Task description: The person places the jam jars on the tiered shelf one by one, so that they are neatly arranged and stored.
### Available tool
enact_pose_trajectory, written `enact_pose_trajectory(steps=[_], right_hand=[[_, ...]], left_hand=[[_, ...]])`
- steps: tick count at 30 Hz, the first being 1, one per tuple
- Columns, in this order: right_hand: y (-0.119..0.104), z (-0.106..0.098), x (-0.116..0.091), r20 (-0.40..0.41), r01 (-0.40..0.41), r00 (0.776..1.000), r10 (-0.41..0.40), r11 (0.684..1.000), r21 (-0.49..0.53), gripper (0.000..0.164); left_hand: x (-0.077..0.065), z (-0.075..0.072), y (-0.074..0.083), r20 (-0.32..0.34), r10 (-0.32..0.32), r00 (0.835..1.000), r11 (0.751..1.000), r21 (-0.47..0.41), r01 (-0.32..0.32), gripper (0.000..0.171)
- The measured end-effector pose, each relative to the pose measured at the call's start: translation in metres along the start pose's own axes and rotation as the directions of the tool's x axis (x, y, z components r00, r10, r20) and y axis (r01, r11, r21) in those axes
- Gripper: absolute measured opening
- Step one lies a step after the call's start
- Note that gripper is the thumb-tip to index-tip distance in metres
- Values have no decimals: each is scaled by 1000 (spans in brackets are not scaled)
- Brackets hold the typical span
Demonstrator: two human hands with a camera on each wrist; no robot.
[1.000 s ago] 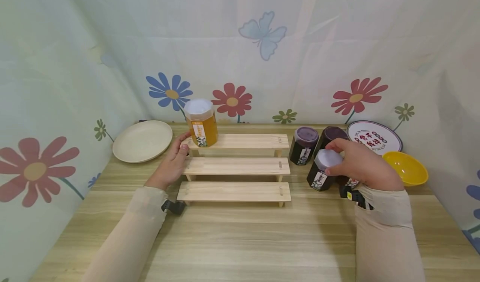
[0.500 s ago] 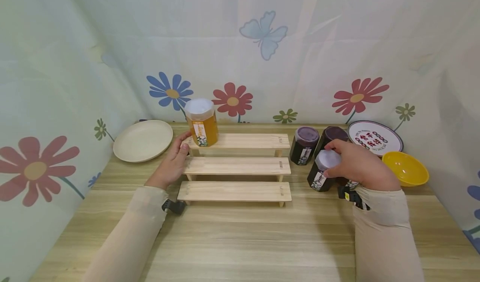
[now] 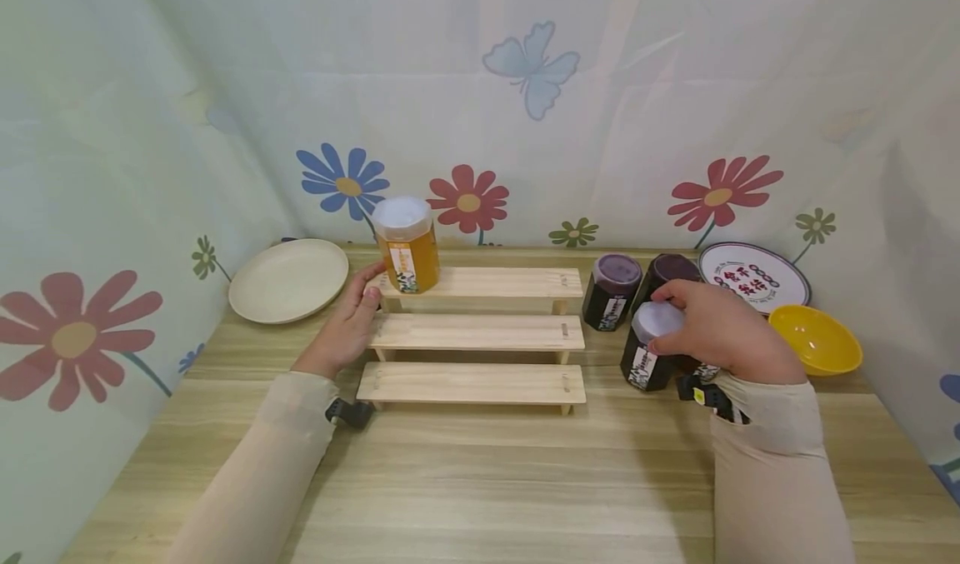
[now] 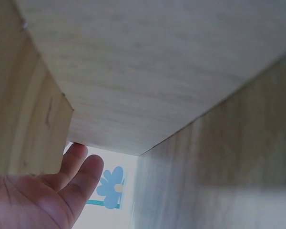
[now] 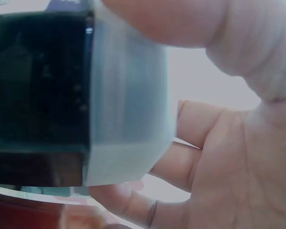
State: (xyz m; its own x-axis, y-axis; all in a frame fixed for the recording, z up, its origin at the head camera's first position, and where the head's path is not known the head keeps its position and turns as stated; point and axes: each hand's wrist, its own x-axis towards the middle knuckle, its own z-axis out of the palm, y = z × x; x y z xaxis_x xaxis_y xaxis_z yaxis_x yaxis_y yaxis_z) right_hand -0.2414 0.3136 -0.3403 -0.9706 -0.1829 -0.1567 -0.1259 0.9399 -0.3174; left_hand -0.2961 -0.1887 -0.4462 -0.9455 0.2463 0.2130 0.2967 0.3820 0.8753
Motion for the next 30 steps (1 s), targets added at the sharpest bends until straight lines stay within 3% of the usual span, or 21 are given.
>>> enact_pose_trajectory(steps=[5, 11, 17, 25, 30], right_hand=[[-3, -6, -5, -45, 19, 999, -18, 1000, 23, 80], [-10, -10, -15, -169, 78, 984, -59, 991, 109, 73], [-19, -12, -26, -334, 150, 941, -58, 955, 256, 65], [-36, -3, -27, -440, 222, 898, -14, 878, 425, 63], [-47, 7, -22, -534, 303, 846, -8, 831, 466, 60]], left_hand=[[1, 0, 0, 4, 3, 1000, 1000, 2, -3, 52], [0, 1, 0, 3, 5, 1000, 1000, 1, -5, 53], [0, 0, 0, 4, 10, 1000, 1000, 7, -10, 54], [-1, 0, 1, -1, 13, 1000, 1000, 1, -13, 53], [-1, 0, 0, 4, 18, 1000, 1000, -5, -18, 53]])
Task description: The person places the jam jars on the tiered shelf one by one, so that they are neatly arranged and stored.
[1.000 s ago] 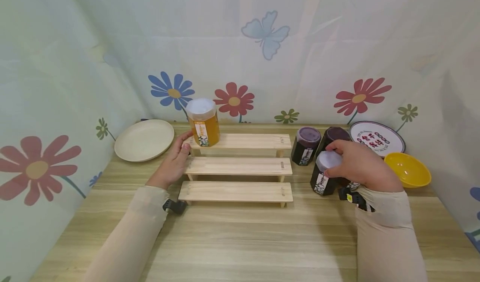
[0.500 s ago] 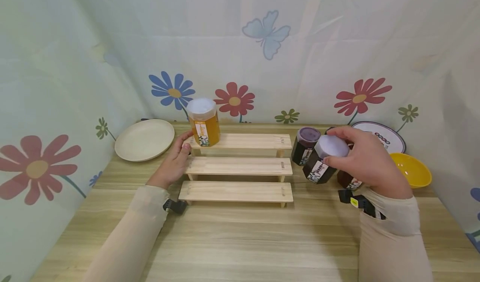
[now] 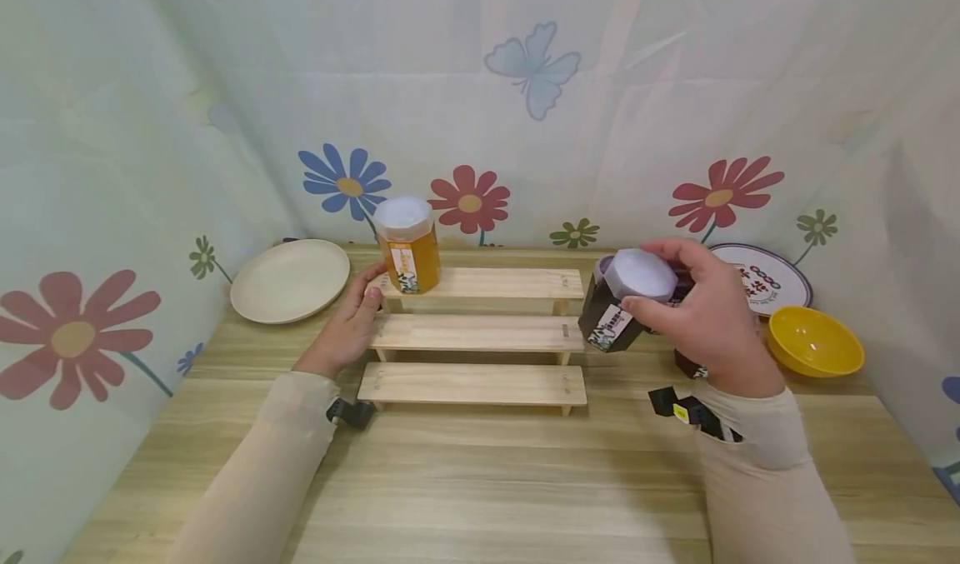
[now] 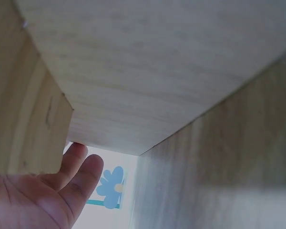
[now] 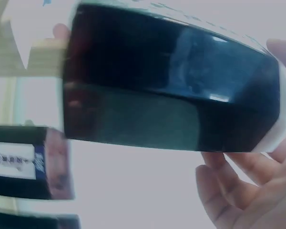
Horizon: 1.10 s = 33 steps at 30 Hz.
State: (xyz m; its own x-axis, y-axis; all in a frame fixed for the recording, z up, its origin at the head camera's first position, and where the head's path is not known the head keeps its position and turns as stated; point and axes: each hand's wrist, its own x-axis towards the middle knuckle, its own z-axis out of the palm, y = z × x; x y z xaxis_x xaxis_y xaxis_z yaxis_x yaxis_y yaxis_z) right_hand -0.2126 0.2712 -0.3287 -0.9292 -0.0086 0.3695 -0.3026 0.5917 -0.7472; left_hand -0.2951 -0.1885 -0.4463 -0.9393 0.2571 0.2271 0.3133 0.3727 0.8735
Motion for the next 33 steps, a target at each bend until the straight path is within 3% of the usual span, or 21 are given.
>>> enact_pose_trajectory(steps=[4, 10, 19, 33], right_hand=[[1, 14, 2, -98, 58, 994, -48, 993, 104, 58], [1, 34, 5, -197, 144, 976, -94, 956, 255, 59], [6, 52, 10, -202, 183, 970, -135, 953, 240, 55], [3, 56, 10, -160, 121, 983, -95, 978, 167, 61]], left_hand=[[0, 0, -1, -1, 0, 1000, 1000, -2, 0, 53], [1, 0, -1, 1, 13, 1000, 1000, -4, -13, 54], [0, 0, -1, 1, 0, 1000, 1000, 6, 0, 54], [2, 1, -3, -8, -16, 1000, 1000, 2, 16, 53]])
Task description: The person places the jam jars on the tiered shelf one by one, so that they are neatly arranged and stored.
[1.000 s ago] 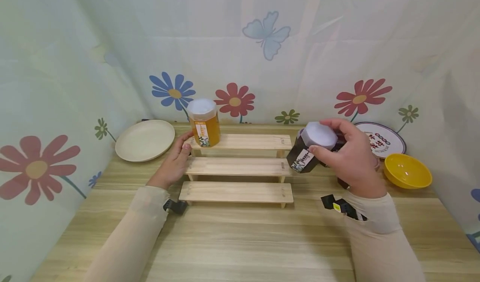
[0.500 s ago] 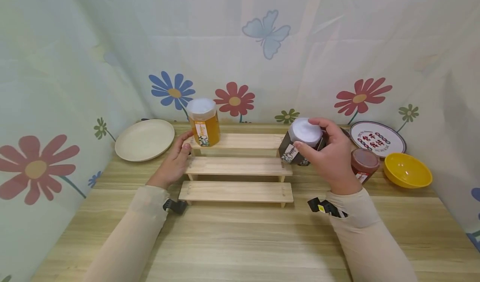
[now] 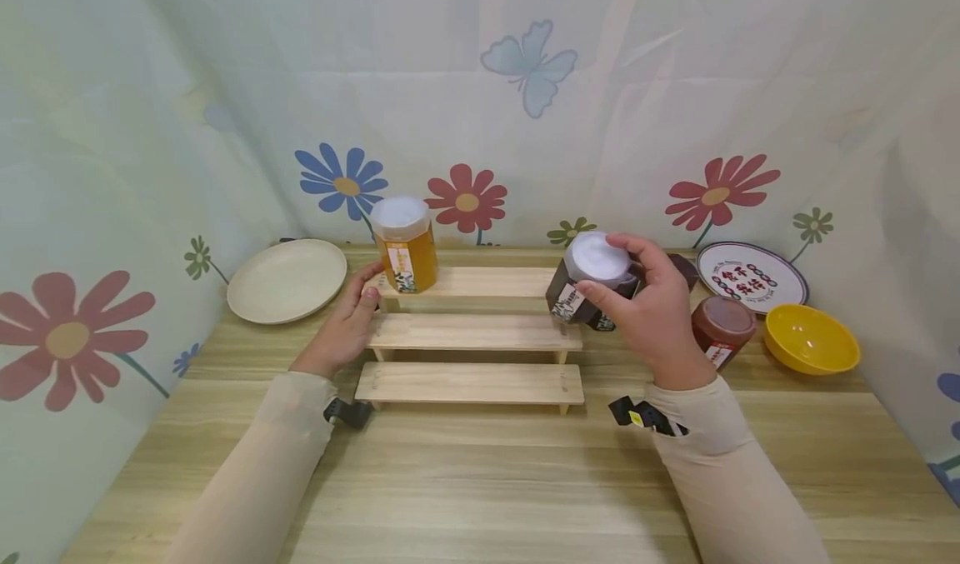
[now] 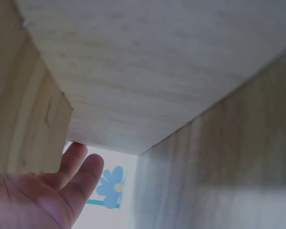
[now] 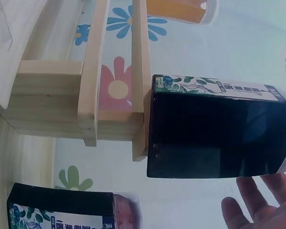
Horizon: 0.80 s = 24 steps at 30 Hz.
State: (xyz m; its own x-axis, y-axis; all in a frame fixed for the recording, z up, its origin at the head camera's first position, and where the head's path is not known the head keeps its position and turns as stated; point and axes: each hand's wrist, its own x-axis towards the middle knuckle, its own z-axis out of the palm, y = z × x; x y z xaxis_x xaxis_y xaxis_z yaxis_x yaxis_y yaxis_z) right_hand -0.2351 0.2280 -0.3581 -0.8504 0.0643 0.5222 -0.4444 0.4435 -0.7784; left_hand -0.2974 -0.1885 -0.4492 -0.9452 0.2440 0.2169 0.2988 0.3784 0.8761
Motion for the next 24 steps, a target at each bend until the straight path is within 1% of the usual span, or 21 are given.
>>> enact_pose_trajectory(steps=[3, 10, 14, 20, 24], right_hand=[[-1, 2, 0, -3, -5, 1000, 5, 1000, -9, 62], [-2, 4, 0, 9, 5, 1000, -5, 1000, 12, 60], [-3, 3, -1, 11, 2, 1000, -2, 1000, -16, 60], [-2, 5, 0, -19, 25, 999, -27, 998, -61, 60], [0, 6, 0, -21, 28, 999, -30, 998, -62, 60]], left_hand=[[0, 0, 0, 1, 3, 1000, 1000, -5, -3, 53], [1, 0, -2, 3, 12, 1000, 1000, -10, -12, 51], [0, 0, -2, 8, 15, 1000, 1000, -12, -15, 50], [0, 0, -1, 7, 10, 1000, 1000, -10, -10, 51], [1, 1, -3, 4, 13, 1000, 1000, -9, -13, 52]])
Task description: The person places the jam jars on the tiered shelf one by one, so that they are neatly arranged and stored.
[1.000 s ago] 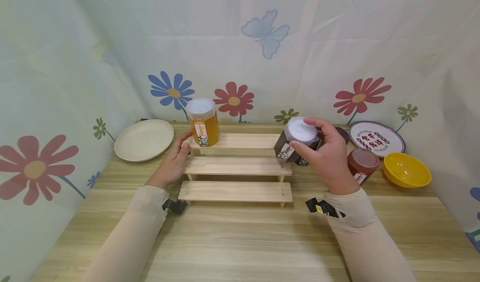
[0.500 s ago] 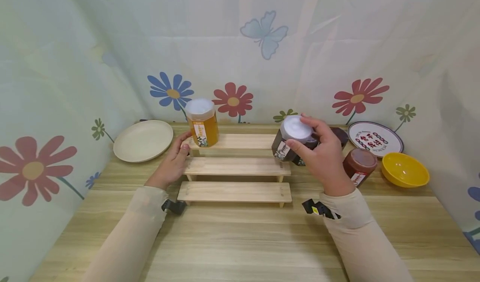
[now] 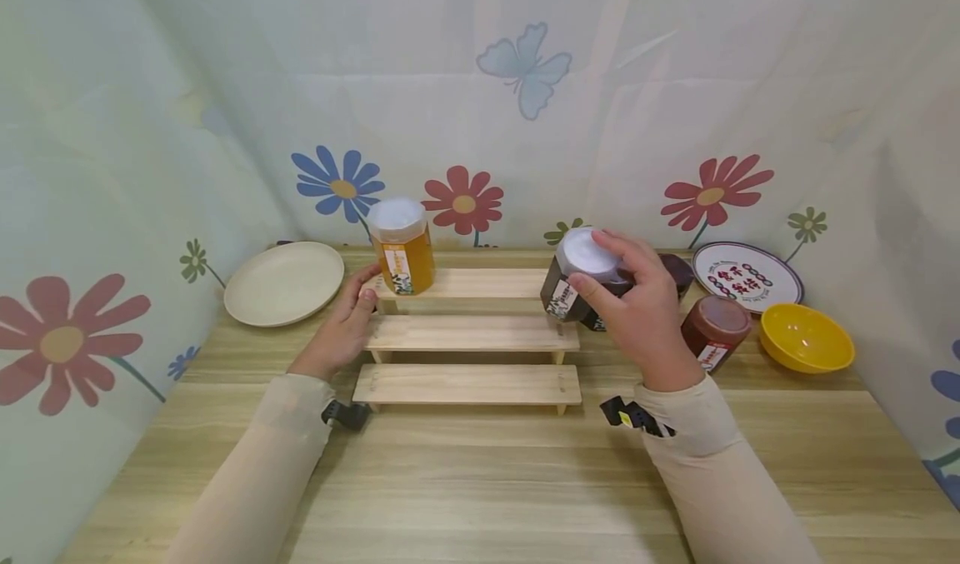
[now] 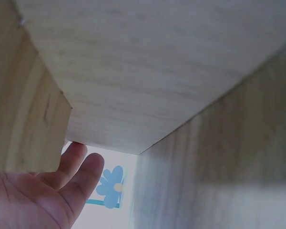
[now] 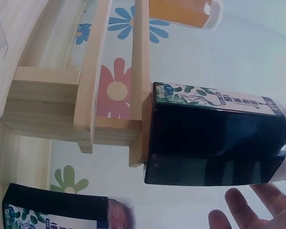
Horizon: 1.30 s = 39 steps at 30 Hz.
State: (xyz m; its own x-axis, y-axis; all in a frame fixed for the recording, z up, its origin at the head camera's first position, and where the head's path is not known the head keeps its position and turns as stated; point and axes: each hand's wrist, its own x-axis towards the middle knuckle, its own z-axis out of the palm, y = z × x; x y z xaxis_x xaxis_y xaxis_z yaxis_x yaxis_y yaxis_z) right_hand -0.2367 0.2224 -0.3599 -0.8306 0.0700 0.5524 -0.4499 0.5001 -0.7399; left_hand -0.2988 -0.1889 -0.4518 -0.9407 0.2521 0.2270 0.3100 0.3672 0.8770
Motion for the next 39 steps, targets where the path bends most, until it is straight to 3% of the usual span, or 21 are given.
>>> enact_pose_trajectory(steps=[9, 22, 30, 39], right_hand=[[1, 2, 3, 13, -30, 999, 30, 1000, 1, 60], [-4, 3, 12, 22, 21, 1000, -22, 999, 34, 54], [-5, 5, 22, 62, -29, 998, 30, 1000, -8, 52], [-7, 14, 28, 84, -45, 996, 41, 998, 44, 50]], left_hand=[[-1, -1, 2, 6, -9, 1000, 1000, -8, 9, 53], [0, 0, 3, -6, -7, 1000, 1000, -6, 7, 51], [-2, -1, 4, -4, -12, 1000, 1000, -3, 12, 53], [-1, -1, 3, -6, 0, 1000, 1000, -2, 0, 51]])
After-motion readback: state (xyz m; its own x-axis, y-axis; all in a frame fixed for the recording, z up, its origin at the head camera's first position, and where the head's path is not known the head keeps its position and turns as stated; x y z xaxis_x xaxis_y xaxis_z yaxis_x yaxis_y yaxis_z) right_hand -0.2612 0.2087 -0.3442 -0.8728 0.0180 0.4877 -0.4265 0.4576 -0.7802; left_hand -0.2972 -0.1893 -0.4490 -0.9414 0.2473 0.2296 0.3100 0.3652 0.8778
